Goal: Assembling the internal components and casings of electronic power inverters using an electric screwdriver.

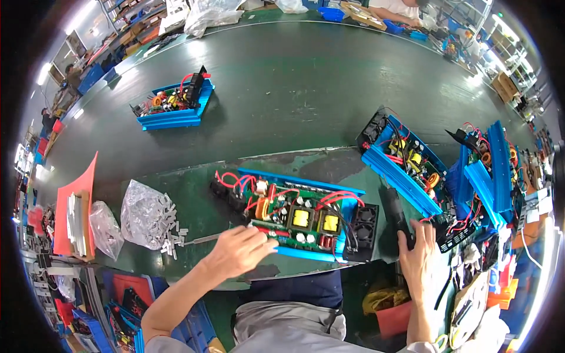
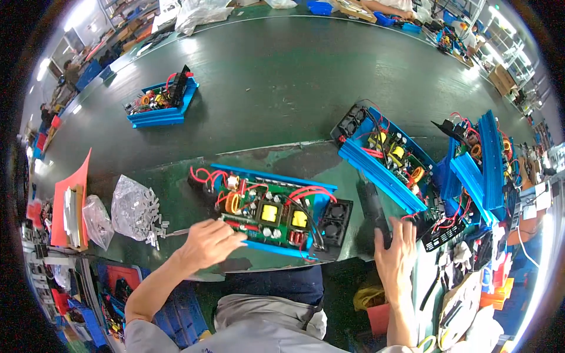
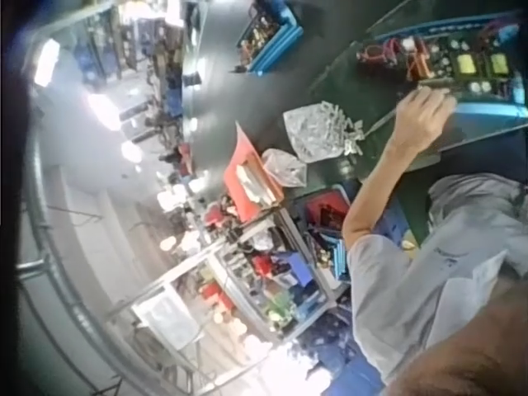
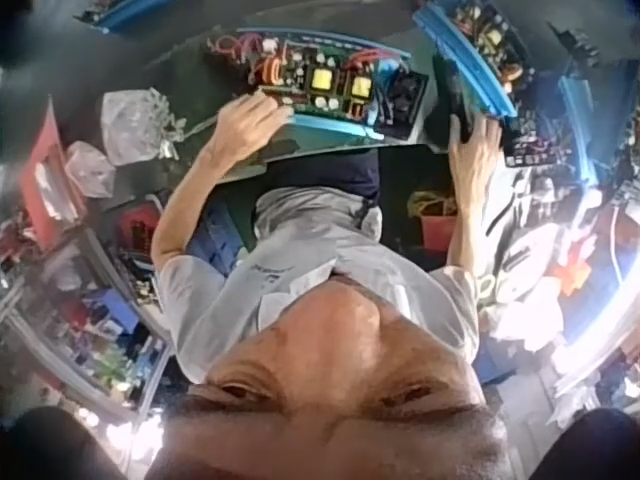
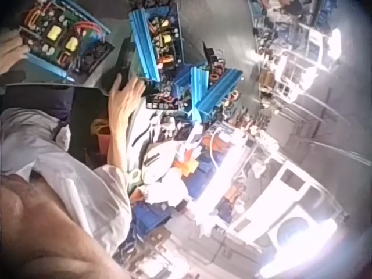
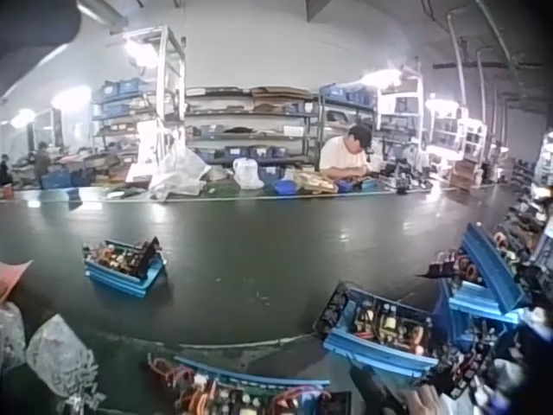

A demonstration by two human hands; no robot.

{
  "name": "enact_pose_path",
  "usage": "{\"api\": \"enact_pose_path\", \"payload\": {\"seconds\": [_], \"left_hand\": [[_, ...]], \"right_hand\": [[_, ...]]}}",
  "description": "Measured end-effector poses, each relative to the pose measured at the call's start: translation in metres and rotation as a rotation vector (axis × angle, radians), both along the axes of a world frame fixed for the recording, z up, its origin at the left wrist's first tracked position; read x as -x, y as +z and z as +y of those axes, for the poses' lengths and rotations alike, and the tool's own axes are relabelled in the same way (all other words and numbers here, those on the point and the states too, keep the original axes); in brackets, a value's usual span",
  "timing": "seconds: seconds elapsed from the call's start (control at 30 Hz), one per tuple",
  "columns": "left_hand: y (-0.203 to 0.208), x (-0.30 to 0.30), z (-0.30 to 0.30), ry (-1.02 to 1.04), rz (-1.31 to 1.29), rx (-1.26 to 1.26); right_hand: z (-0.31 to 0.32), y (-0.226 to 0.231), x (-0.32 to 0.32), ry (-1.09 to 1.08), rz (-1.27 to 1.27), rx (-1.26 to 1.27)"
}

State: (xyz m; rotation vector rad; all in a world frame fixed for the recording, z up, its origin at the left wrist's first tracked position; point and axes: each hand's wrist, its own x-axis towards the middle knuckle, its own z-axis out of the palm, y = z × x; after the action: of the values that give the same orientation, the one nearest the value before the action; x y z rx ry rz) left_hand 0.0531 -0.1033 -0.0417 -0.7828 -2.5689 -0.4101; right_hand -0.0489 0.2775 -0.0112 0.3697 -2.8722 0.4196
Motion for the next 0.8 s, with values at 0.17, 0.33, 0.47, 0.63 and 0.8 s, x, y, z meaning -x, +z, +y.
{"api": "enact_pose_path", "payload": {"seconds": [0.17, 0.33, 0.47, 0.63, 0.8], "left_hand": [[-0.002, 0.007, -0.004, 0.126, -0.005, -0.029], [0.002, -0.015, 0.018, 0.571, 0.086, -0.267], [-0.004, -0.037, 0.049, 0.914, -0.439, -0.976], [0.007, 0.005, 0.045, 1.017, -0.605, -0.854], [0.008, 0.033, 0.012, 1.016, -0.506, -0.62]], "right_hand": [[-0.054, 0.031, 0.032, 0.233, -0.029, 0.28], [-0.112, 0.005, 0.097, 0.709, -0.098, 0.286], [-0.143, -0.015, 0.124, 0.829, -0.268, 0.292], [-0.142, -0.013, 0.125, 0.851, -0.359, 0.237], [-0.148, 0.032, 0.142, 0.989, -0.549, -0.074]]}}
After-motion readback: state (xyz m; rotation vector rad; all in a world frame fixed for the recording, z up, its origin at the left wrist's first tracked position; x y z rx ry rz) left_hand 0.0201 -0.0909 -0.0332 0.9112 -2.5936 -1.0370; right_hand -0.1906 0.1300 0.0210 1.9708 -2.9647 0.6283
